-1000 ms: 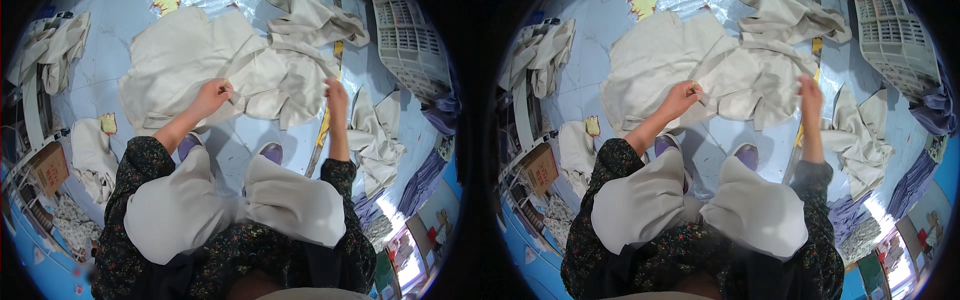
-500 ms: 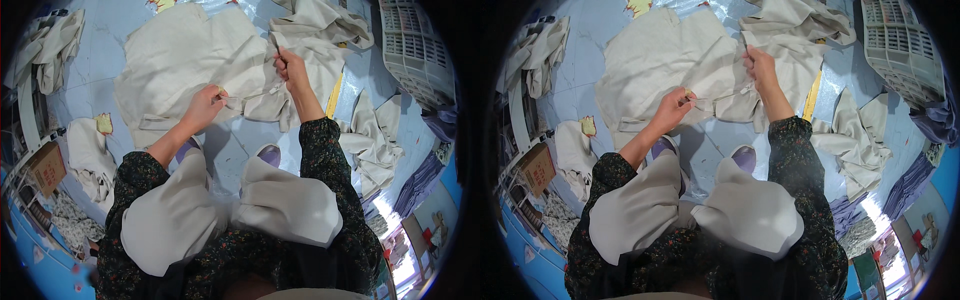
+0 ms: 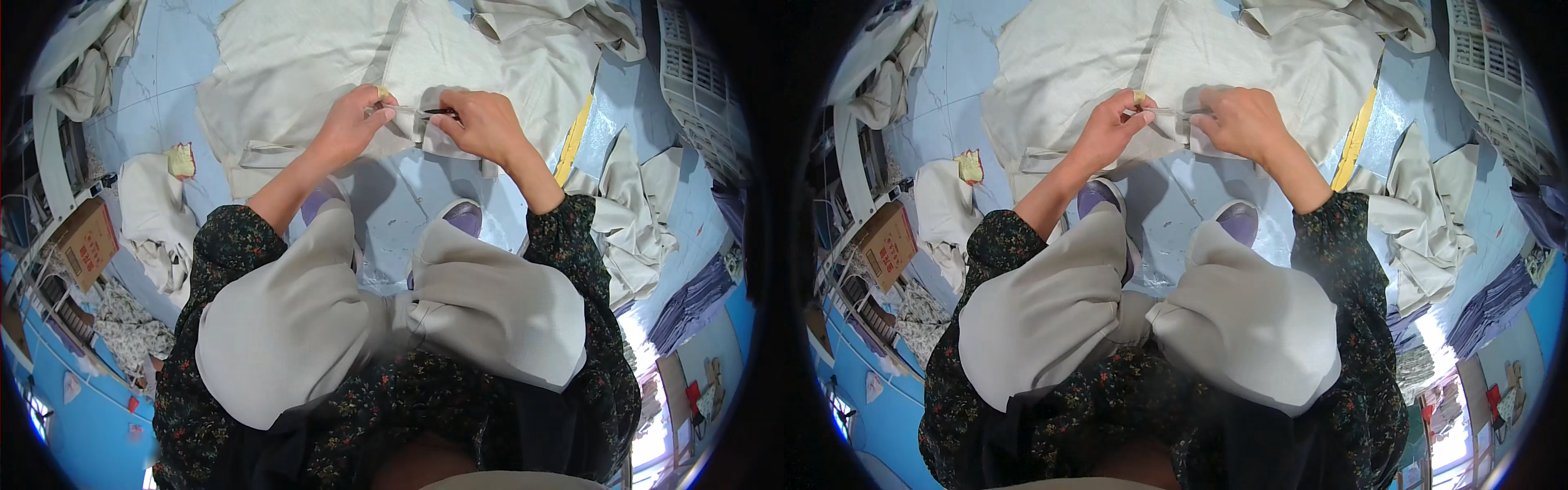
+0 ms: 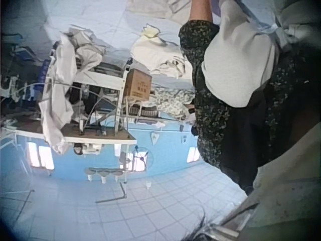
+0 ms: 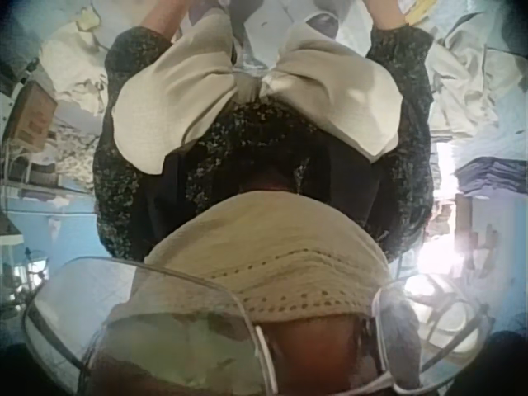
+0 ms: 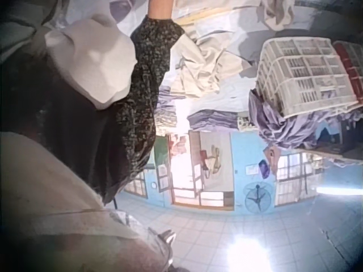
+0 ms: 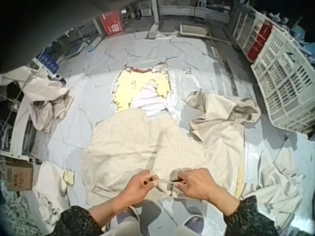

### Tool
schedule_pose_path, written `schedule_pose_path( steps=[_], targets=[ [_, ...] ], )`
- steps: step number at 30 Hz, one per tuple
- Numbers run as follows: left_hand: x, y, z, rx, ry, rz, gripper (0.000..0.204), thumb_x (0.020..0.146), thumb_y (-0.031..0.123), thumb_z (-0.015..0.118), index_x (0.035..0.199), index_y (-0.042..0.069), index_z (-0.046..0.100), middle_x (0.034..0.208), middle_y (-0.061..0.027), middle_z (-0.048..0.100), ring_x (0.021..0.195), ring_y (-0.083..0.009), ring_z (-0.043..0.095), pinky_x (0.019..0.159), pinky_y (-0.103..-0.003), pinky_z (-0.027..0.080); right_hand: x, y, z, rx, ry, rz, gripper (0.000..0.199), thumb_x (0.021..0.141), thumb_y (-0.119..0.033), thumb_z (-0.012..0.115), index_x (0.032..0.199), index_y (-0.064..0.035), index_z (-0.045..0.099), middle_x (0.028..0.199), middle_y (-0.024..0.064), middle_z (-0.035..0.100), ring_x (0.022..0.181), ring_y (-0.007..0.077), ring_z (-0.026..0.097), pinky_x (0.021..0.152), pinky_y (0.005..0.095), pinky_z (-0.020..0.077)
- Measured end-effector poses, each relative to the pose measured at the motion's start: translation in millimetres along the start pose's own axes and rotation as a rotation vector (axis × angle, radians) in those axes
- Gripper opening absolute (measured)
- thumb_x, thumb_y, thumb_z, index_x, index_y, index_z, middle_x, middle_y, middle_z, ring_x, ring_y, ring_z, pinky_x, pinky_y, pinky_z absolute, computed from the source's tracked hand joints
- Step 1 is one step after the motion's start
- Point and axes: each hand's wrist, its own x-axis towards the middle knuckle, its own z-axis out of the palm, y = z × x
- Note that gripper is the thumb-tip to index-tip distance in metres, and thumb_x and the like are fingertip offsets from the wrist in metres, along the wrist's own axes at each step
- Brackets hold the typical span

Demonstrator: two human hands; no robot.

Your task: Inspecting and trimming loose threads from fabric pieces in a workshop.

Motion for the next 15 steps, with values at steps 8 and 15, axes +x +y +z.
schedule_pose_path(
  steps=[8,15],
  targets=[
    [3,-16,-18,0.137,0.044,0.081,0.014,0.095,0.010,0.064,0.107,0.003,0.066,0.100,-0.0057,0.064,0.094,-0.0158,0.063,0.080,-0.031,0.051,-3,56,-15,0.255,0.142,0.189,0.035,0.091,-0.040,0.066,0.089,-0.0057,0.069,0.074,0.0118,0.068,0.070,0.0327,0.065,0.065,0.0424,0.0489],
    [28,7,-34,0.819,0.421,0.348,0.042,0.075,-0.009,0.060,0.116,0.001,0.060,0.121,-0.0186,0.058,0.117,-0.0370,0.055,0.102,-0.045,0.043,-41,217,-44,0.052,0.799,0.826,0.053,0.075,-0.048,0.084,0.095,-0.0005,0.073,0.077,0.0119,0.070,0.071,0.0220,0.066,0.070,0.0328,0.0509]
  ],
)
